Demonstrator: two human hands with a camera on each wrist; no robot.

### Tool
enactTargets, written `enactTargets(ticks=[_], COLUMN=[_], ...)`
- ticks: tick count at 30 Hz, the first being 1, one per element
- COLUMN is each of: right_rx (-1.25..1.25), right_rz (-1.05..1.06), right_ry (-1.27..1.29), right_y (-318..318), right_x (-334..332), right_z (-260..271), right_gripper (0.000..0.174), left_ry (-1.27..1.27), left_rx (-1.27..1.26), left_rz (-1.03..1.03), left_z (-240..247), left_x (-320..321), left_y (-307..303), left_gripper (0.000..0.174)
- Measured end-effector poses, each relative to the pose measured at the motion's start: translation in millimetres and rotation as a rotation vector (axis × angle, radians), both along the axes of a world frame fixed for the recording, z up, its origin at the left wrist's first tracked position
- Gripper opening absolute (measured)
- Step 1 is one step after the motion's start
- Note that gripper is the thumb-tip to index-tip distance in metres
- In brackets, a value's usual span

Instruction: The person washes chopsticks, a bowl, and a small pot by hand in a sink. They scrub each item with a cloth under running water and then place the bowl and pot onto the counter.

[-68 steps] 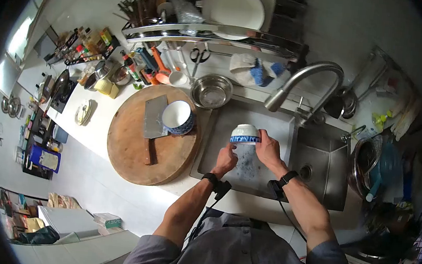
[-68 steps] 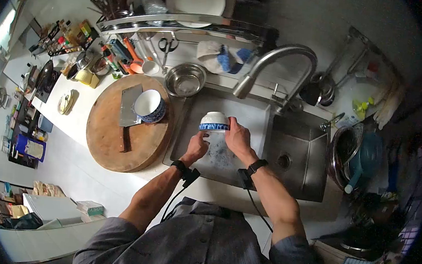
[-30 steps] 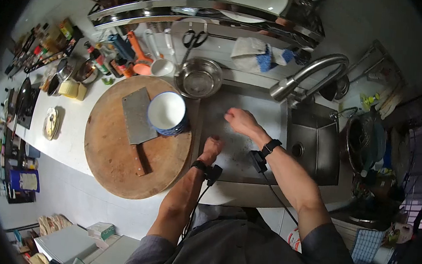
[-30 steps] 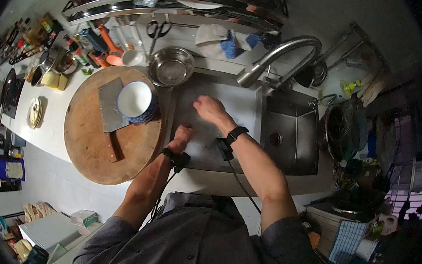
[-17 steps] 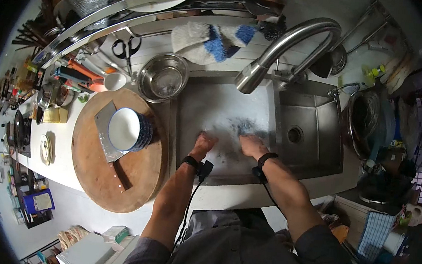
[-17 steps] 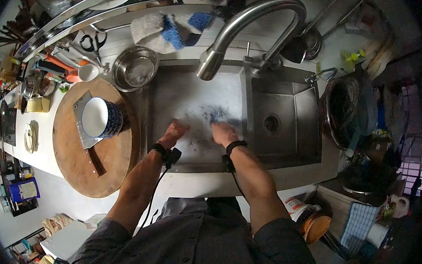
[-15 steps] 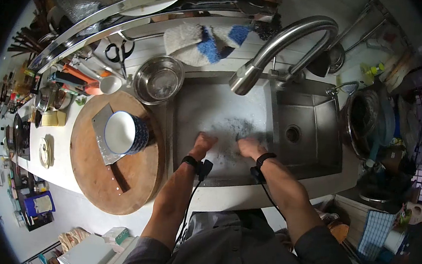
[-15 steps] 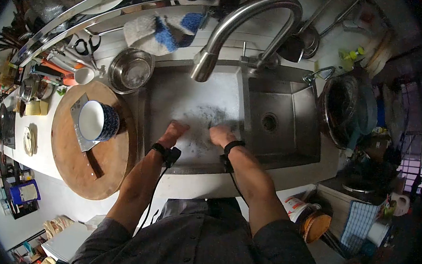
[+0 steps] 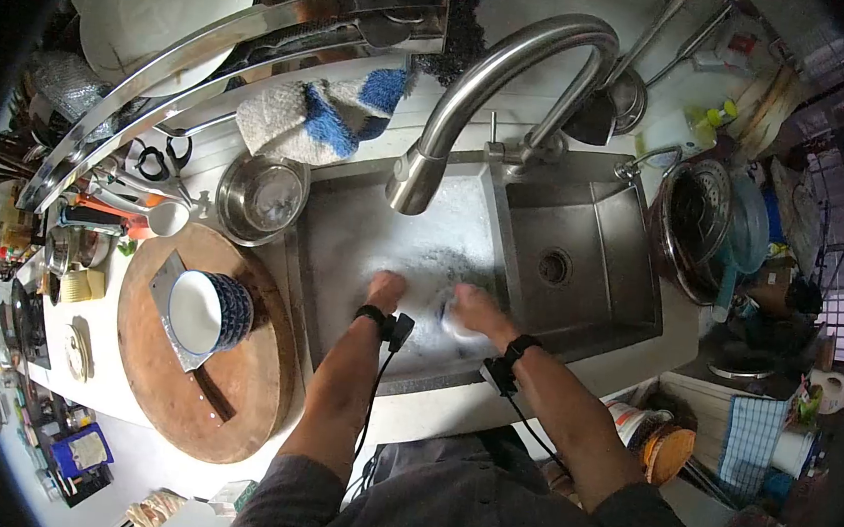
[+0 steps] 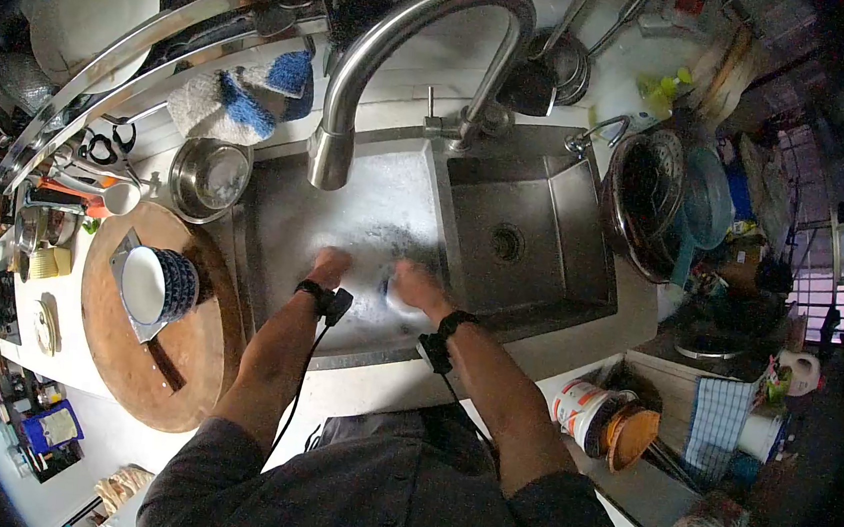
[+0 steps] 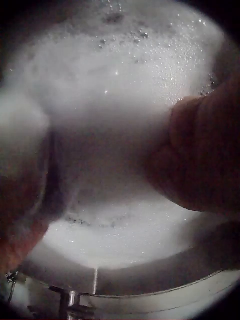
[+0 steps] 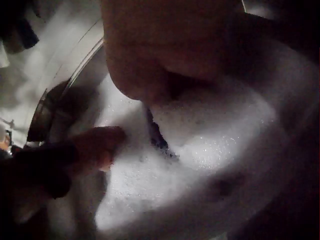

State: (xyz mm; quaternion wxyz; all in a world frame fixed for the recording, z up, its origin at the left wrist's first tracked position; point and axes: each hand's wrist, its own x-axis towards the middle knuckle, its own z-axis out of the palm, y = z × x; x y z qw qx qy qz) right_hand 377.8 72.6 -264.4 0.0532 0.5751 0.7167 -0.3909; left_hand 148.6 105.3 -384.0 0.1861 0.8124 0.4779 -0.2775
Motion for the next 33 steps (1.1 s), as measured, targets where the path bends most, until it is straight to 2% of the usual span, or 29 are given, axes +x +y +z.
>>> enactTargets(ticks=[1, 3, 4, 5, 6, 8, 9, 10, 11, 12, 13, 14, 15, 16, 17, 18, 19, 20, 21, 22, 23, 24, 25, 26, 27, 29, 30, 32, 33], right_rx=[-0.004, 0.062, 0.205, 0.204, 0.161, 0.120, 0.112, 0.101, 0.099, 0.249, 0.398, 0.596, 0.595, 0.539, 0.481, 0.246, 0.249, 0.114, -0.020, -0.015, 0.059, 0.134, 0.208, -0.206, -0.207, -0.006, -0.010, 0.071, 0.342], right_rz=[0.000, -0.252, -0.292, -0.292, -0.261, -0.227, -0.122, -0.018, -0.015, -0.015, -0.016, -0.083, -0.081, -0.214, -0.348, -0.386, -0.389, -0.512, -0.633, -0.635, -0.648, -0.655, -0.656, -0.733, -0.732, -0.490, -0.494, -0.141, -0.116], right_ry=[0.001, 0.090, 0.111, 0.120, 0.223, 0.328, 0.277, 0.225, 0.229, 0.151, 0.075, 0.173, 0.180, 0.164, 0.143, 0.073, 0.067, 0.141, 0.219, 0.218, 0.412, 0.607, 0.801, 0.283, 0.283, 0.118, 0.116, -0.071, -0.005], right_y=[3.2, 8.4, 10.3, 12.7, 16.7, 17.6, 16.3, 14.7, 15.5, 19.1, 21.1, 20.9, 19.1, 18.0, 17.1, 20.2, 19.8, 14.9, 10.5, 10.5, -3.9, -21.3, -22.8, -12.2, -8.2, -1.8, 6.2, 24.4, 20.4], right_x=[-4.0, -8.7, -5.3, -8.9, -14.3, -22.2, -25.9, -29.7, -30.6, -29.7, -29.7, -25.5, -27.4, -29.2, -29.8, -31.5, -31.3, -31.3, -32.9, -26.3, -36.6, -50.3, -45.7, -40.3, -41.8, -45.8, -45.6, -35.0, -31.3], right_z=[8.6, 17.6, -23.1, -16.1, 0.5, 27.7, 35.7, 43.2, 43.1, 38.1, 33.2, 2.5, -10.7, -19.4, -22.2, -15.9, -15.2, -16.5, -19.5, -52.2, -86.7, -122.7, -156.4, -109.1, -83.9, -50.3, -37.2, -19.7, -31.5], right_gripper=[0.027, 0.037, 0.042, 0.042, 0.041, 0.040, 0.039, 0.038, 0.038, 0.037, 0.036, 0.038, 0.038, 0.041, 0.043, 0.050, 0.050, 0.050, 0.050, 0.050, 0.048, 0.047, 0.046, 0.047, 0.047, 0.045, 0.045, 0.041, 0.037], left_ry=[-0.032, -0.062, -0.281, -0.496, -0.487, -0.582, -0.579, -0.552, -0.510, -0.494, -0.489, -0.698, -0.907, -0.773, -0.772, -1.126, -1.465, -0.956, -0.960, -1.213, -1.465, -1.174, -1.177, -1.026, -0.872, -0.557, -0.402, -0.521, -0.636], left_rx=[0.046, 0.092, 0.042, -0.007, -0.004, -0.129, -0.124, 0.002, 0.120, 0.291, 0.292, 0.283, 0.270, 0.288, 0.287, 0.175, 0.041, 0.183, 0.179, 0.165, 0.146, 0.080, 0.081, 0.135, 0.184, 0.272, 0.307, 0.264, 0.220], left_rz=[-0.004, -0.010, 0.273, 0.557, 0.557, 0.974, 0.977, 0.572, 0.166, 0.033, 0.036, 0.085, 0.133, 0.072, 0.070, 0.412, 0.766, 0.522, 0.519, 0.642, 0.766, 0.867, 0.866, 0.731, 0.598, 0.332, 0.196, 0.118, 0.045], left_z=[3.3, -13.4, -45.9, -63.1, -53.1, -22.1, -21.5, -21.2, -21.2, -6.4, 8.1, 21.8, 33.6, 44.2, 36.0, 13.8, -12.1, -41.8, -40.5, -33.2, -24.1, -11.6, 0.9, 11.1, 22.0, 44.1, 54.5, 74.4, 76.8], left_x=[2.7, 5.0, 2.4, -2.6, -2.2, 9.9, 8.8, 6.9, 5.4, 3.9, 3.8, 4.4, 5.1, 7.1, 10.2, 15.5, 21.8, 17.8, 22.6, 28.8, 31.8, 31.5, 30.9, 29.3, 26.2, 18.1, 16.5, -0.1, -6.2], left_y=[-2.1, -7.2, -13.0, -18.2, -23.7, -31.6, -32.4, -34.5, -37.7, -43.9, -46.1, -46.6, -47.9, -46.9, -51.5, -57.6, -59.3, -58.0, -61.4, -63.7, -66.1, -66.7, -64.6, -61.7, -58.8, -54.2, -55.5, -50.8, -45.0], left_gripper=[0.014, 0.016, 0.017, 0.018, 0.018, 0.017, 0.017, 0.018, 0.018, 0.021, 0.021, 0.021, 0.021, 0.022, 0.022, 0.021, 0.021, 0.023, 0.023, 0.031, 0.038, 0.048, 0.048, 0.041, 0.034, 0.024, 0.020, 0.019, 0.018])
